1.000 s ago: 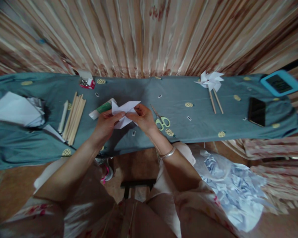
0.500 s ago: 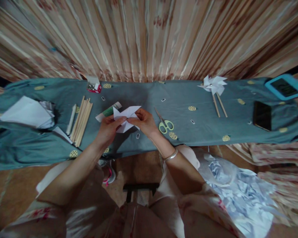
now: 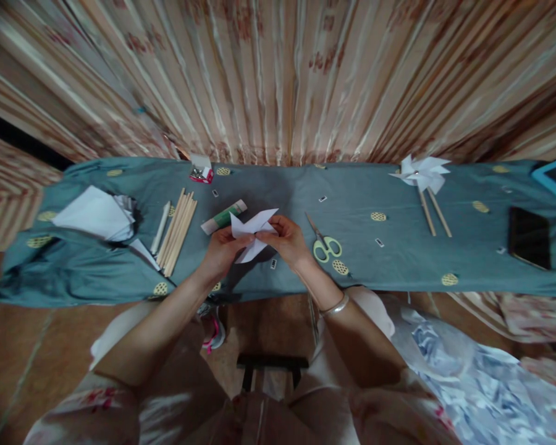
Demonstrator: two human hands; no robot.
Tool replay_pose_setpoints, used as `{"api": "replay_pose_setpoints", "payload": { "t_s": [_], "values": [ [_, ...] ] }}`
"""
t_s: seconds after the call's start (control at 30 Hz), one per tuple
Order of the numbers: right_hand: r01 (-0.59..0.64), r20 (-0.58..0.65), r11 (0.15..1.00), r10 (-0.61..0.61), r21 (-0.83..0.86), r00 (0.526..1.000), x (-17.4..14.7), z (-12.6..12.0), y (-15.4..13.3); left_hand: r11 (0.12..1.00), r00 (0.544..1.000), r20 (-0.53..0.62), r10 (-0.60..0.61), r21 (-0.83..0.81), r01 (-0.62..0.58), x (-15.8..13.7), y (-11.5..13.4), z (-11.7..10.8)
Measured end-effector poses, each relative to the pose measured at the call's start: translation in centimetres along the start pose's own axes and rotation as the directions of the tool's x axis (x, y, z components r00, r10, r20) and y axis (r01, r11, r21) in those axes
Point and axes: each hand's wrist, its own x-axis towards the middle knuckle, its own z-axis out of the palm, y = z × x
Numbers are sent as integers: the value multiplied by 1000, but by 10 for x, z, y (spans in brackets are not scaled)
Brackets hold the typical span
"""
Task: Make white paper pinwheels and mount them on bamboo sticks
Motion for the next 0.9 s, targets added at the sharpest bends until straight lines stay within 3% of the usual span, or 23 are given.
{"api": "replay_pose_setpoints", "payload": {
  "t_s": [0.33,0.47,0.57,0.63,0.67,0.73,0.8,0.9],
  "values": [
    [16,-3,1000,-16,-26,1000,2,0,3,998,998,52,28,55,-31,-1,1,-8],
    [23,-47,1000,-23,6,999,4,-4,1,976,983,5,182,117,-181,4,14,-28],
    [17,-67,1000,-16,15,998,6,-7,1,907,935,-118,334,312,-284,16,27,-58],
    [19,-60,1000,-19,-7,998,6,-8,1,792,879,-165,448,530,-304,23,34,-82],
    [19,-50,1000,-20,-24,999,5,-9,1,700,870,-136,474,658,-279,25,36,-93],
    [22,-31,999,-24,-44,999,5,-9,1,476,868,-70,491,857,-200,26,40,-112],
    [30,-26,999,-31,-34,999,5,-8,1,260,877,14,480,953,-158,22,41,-125],
    [37,-32,999,-37,-8,999,5,-6,1,71,908,67,414,992,-106,15,41,-132]
  ]
}}
